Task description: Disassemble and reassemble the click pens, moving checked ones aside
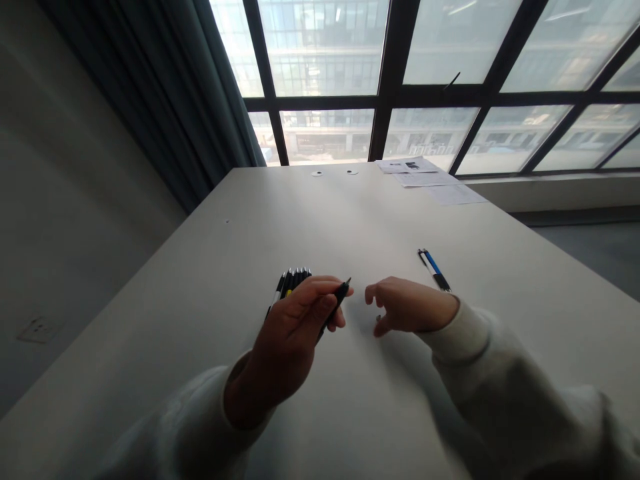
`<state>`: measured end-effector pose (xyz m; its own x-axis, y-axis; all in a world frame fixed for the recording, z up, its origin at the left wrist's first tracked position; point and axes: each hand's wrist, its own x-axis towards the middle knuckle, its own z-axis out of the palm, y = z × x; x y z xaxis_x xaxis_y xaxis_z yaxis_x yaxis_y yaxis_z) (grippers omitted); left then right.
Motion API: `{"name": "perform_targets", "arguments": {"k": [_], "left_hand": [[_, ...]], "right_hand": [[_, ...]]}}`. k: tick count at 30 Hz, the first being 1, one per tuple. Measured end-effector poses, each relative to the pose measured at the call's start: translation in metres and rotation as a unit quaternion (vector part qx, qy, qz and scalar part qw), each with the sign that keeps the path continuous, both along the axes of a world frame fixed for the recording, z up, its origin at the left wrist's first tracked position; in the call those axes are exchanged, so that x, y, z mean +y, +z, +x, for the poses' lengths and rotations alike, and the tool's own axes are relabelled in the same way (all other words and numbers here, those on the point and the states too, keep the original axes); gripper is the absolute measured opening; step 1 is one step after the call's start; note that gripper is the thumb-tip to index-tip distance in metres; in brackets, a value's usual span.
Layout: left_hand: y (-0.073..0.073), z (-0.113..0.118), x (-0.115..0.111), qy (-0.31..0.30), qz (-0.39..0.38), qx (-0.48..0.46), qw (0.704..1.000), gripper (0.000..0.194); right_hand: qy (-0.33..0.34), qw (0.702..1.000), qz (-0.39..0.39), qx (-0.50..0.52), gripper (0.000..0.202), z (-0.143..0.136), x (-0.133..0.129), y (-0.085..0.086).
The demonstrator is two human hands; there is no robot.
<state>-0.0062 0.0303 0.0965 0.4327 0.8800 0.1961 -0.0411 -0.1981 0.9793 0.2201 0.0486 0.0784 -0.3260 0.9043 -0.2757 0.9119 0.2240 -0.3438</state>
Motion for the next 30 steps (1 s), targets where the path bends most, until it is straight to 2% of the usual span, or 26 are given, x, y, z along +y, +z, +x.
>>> {"name": "perform_targets", "arguments": {"k": [4,6,9,12,14,15,17,20,23,30], "left_hand": [[0.0,0.0,0.001,-0.002,0.005,-0.006,1.0,0.024],[0.0,0.0,0.0,-0.004,0.001,-0.005,1.0,0.024],[0.001,0.0,0.0,-0.003,0.001,0.0,1.0,0.022],[0.002,-0.001,-0.001,0.004,0.01,0.017,1.0,0.02],[0.002,-0.005,-0.001,0.004,0.025,0.033,0.999,0.02],[0.002,-0.007,-0.002,0.004,0.033,0.036,0.999,0.02],[0.002,-0.012,-0.003,0.006,0.047,0.035,0.998,0.019],[0.002,-0.017,-0.004,0.01,0.077,0.042,0.996,0.022],[-0.001,-0.018,-0.004,0.014,0.12,0.064,0.991,0.024],[-0.007,-0.019,0.0,0.024,0.152,0.085,0.984,0.029]], "right_hand": [[0.026,0.999,0.038,0.014,0.03,-0.008,0.003,-0.021],[0.043,0.997,0.063,0.026,0.024,-0.01,0.002,-0.026],[0.064,0.994,0.069,0.047,0.024,-0.009,0.004,-0.026],[0.087,0.991,0.046,0.09,0.018,-0.005,0.008,-0.016],[0.084,0.979,0.042,0.178,0.009,-0.004,0.006,-0.002],[0.067,0.967,0.05,0.242,0.007,-0.004,0.004,0.007],[0.024,0.924,0.076,0.374,0.016,-0.007,-0.004,0.024],[-0.02,0.86,0.13,0.493,0.023,-0.013,-0.018,0.044],[-0.015,0.835,0.165,0.525,0.023,-0.019,-0.027,0.051],[0.005,0.83,0.199,0.521,0.02,-0.021,-0.03,0.052]]}}
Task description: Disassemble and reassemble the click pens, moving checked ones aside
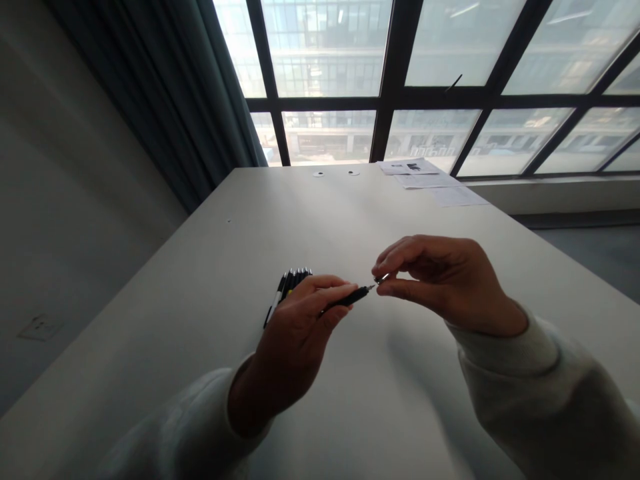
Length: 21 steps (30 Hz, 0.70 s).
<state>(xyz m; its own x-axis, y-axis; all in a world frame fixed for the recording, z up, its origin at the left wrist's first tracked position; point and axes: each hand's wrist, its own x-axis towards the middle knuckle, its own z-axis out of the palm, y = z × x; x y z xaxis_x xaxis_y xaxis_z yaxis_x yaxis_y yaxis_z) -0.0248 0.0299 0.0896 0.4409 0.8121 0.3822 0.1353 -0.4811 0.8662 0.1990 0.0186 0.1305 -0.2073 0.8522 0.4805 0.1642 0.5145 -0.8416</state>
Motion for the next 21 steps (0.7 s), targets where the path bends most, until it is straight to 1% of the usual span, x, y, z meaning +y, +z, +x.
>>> {"name": "perform_targets", "arguments": {"k": [7,15,21], "left_hand": [[0.0023,0.0014,0.0009,0.01,0.032,0.02,0.999,0.028],[-0.0002,0.0013,0.0028,0.028,0.081,0.043,0.995,0.028],[0.003,0.0009,0.0039,0.048,0.15,0.061,0.986,0.029]], "right_hand": [[0.022,0.999,0.022,-0.043,0.019,-0.0007,-0.0015,0.0028],[0.02,0.993,0.053,-0.108,0.016,-0.0013,-0.0012,0.004],[0.008,0.983,0.091,-0.161,0.013,-0.0005,0.0,0.0049]]}}
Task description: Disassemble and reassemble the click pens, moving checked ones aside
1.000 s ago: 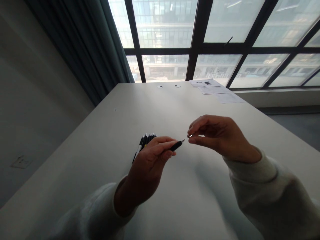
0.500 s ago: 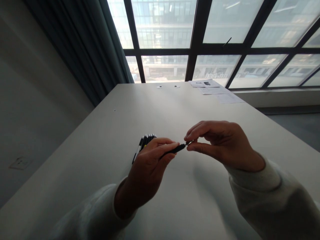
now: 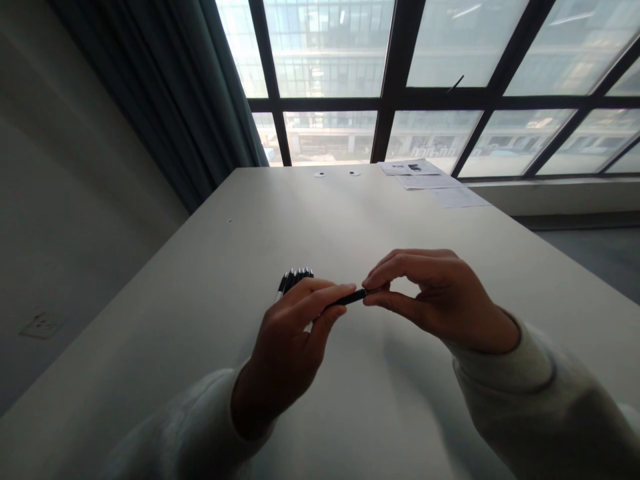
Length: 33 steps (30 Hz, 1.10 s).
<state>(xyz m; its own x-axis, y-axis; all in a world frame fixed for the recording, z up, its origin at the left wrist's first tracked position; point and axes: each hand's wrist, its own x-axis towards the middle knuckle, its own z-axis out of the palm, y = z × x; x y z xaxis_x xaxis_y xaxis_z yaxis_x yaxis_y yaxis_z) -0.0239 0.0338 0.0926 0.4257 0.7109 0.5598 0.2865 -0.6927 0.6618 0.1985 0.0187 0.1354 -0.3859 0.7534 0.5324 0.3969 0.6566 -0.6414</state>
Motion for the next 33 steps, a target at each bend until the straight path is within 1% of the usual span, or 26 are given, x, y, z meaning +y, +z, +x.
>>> {"name": "perform_targets", "arguments": {"k": [4,8,11,13,15,18,21,23,26,27,28,30,33], "left_hand": [[0.004,0.0,-0.001,0.02,0.045,0.004,0.999,0.025],[0.007,0.0,-0.002,0.048,0.079,0.011,0.996,0.02],[0.01,0.001,-0.003,0.047,0.112,0.02,0.992,0.017],[0.012,0.001,-0.002,0.033,0.13,0.024,0.991,0.018],[0.012,0.0,-0.001,0.018,0.153,0.026,0.988,0.019],[0.011,-0.002,0.003,0.0,0.192,0.023,0.981,0.02],[0.01,-0.006,0.008,-0.025,0.212,0.024,0.977,0.022],[0.01,-0.008,0.009,-0.046,0.222,0.026,0.974,0.024],[0.014,-0.011,0.01,-0.074,0.229,0.028,0.97,0.025],[0.015,-0.011,0.01,-0.078,0.229,0.029,0.97,0.025],[0.017,-0.012,0.01,-0.079,0.231,0.03,0.969,0.025],[0.018,-0.012,0.01,-0.069,0.236,0.033,0.969,0.026],[0.02,-0.013,0.01,-0.056,0.24,0.035,0.968,0.025]], "right_hand": [[-0.012,0.999,0.018,-0.03,0.01,-0.001,0.0,-0.002],[-0.053,0.996,0.044,-0.061,0.014,-0.006,0.0,-0.005],[-0.095,0.987,0.074,-0.105,0.024,-0.011,-0.001,-0.007],[-0.104,0.982,0.088,-0.133,0.035,-0.013,-0.001,-0.007],[-0.089,0.981,0.092,-0.148,0.04,-0.013,-0.001,-0.007],[-0.041,0.985,0.081,-0.15,0.036,-0.011,-0.001,-0.007],[-0.019,0.984,0.063,-0.166,0.033,-0.01,0.0,-0.007],[-0.011,0.984,0.043,-0.175,0.038,-0.01,0.001,-0.006],[0.013,0.987,-0.01,-0.159,0.045,-0.01,0.0,-0.004],[0.02,0.989,-0.023,-0.147,0.043,-0.01,0.0,-0.004],[0.022,0.991,-0.027,-0.131,0.037,-0.009,-0.001,-0.003],[0.01,0.996,-0.007,-0.093,0.021,-0.008,-0.002,-0.003],[-0.018,0.997,0.04,-0.064,0.018,-0.008,-0.003,-0.005]]}}
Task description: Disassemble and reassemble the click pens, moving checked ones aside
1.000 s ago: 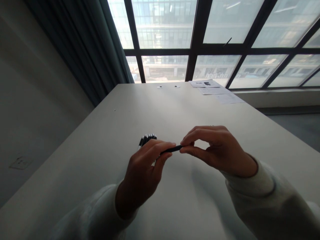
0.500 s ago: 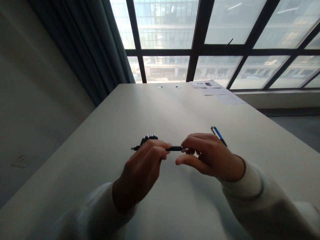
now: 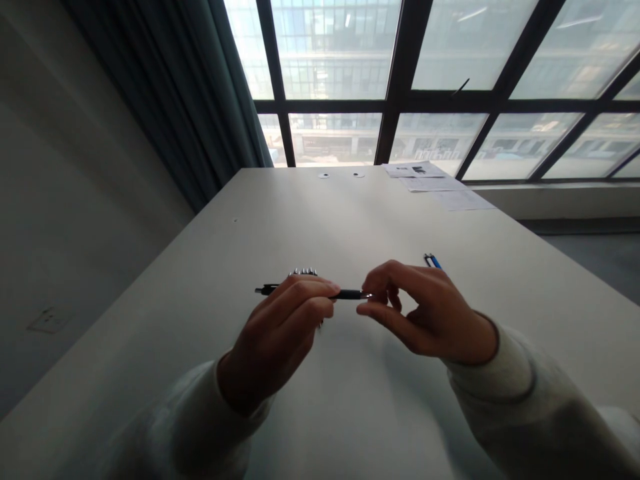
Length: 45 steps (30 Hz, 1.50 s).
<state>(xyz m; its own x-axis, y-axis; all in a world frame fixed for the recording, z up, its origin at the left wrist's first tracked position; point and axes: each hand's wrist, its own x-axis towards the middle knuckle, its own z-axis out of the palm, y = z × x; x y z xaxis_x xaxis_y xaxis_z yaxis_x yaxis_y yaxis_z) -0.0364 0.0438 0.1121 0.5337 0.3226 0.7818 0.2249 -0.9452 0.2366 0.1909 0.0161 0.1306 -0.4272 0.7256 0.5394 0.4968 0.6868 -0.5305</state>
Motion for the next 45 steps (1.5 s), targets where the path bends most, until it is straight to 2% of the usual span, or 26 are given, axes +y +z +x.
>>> {"name": "perform_targets", "arguments": {"k": [3,8,11,15,17,20,23,25,27,29,33,36,39,43,45], "left_hand": [[0.001,0.0,-0.001,0.006,0.0,-0.001,1.0,0.024],[0.004,0.001,-0.003,-0.004,0.004,0.003,1.0,0.024],[0.005,0.002,-0.003,-0.006,0.003,0.011,1.0,0.022],[0.005,0.002,-0.003,0.002,0.007,0.016,1.0,0.021],[0.004,0.001,-0.002,0.004,0.01,0.015,1.0,0.02],[0.004,-0.002,-0.002,-0.004,0.02,0.017,1.0,0.017],[0.005,-0.004,-0.004,-0.007,0.042,0.017,0.999,0.015],[0.007,-0.004,-0.006,0.004,0.044,0.015,0.999,0.015],[0.008,-0.004,-0.007,0.01,0.04,0.015,0.999,0.015],[0.009,-0.003,-0.005,0.009,0.036,0.026,0.999,0.013],[0.007,0.0,-0.001,0.016,0.033,0.056,0.998,0.015],[0.003,0.001,0.001,0.015,0.02,0.05,0.998,0.018],[-0.001,-0.001,0.001,0.01,-0.001,0.037,0.999,0.017],[-0.002,-0.003,-0.001,-0.006,-0.005,0.045,0.999,0.018],[0.001,-0.005,0.0,0.037,0.027,0.028,0.999,0.023]], "right_hand": [[-0.015,0.999,0.022,-0.025,0.011,-0.002,0.0,-0.003],[-0.051,0.996,-0.003,-0.076,0.031,-0.006,0.001,-0.006],[-0.034,0.996,-0.033,-0.071,0.033,-0.006,0.0,-0.004],[-0.007,0.998,-0.009,-0.067,0.023,-0.005,0.0,-0.003],[-0.005,0.997,-0.007,-0.076,0.027,-0.006,0.0,-0.004],[0.013,0.997,-0.057,-0.044,0.038,-0.011,0.0,-0.006],[0.032,0.988,-0.15,0.033,0.05,-0.017,-0.002,-0.009],[0.029,0.974,-0.212,0.075,0.058,-0.02,-0.004,-0.01],[0.012,0.966,-0.238,0.096,0.06,-0.022,-0.005,-0.012],[-0.019,0.976,-0.197,0.089,0.054,-0.022,-0.005,-0.013],[-0.071,0.996,-0.046,0.022,0.029,-0.022,-0.003,-0.014],[-0.071,0.997,-0.026,-0.007,0.029,-0.022,-0.002,-0.016],[-0.073,0.995,-0.071,-0.004,0.036,-0.024,-0.003,-0.017],[-0.044,0.981,-0.179,0.063,0.044,-0.025,-0.001,-0.019],[-0.032,0.963,-0.238,0.126,0.047,-0.025,0.0,-0.021]]}}
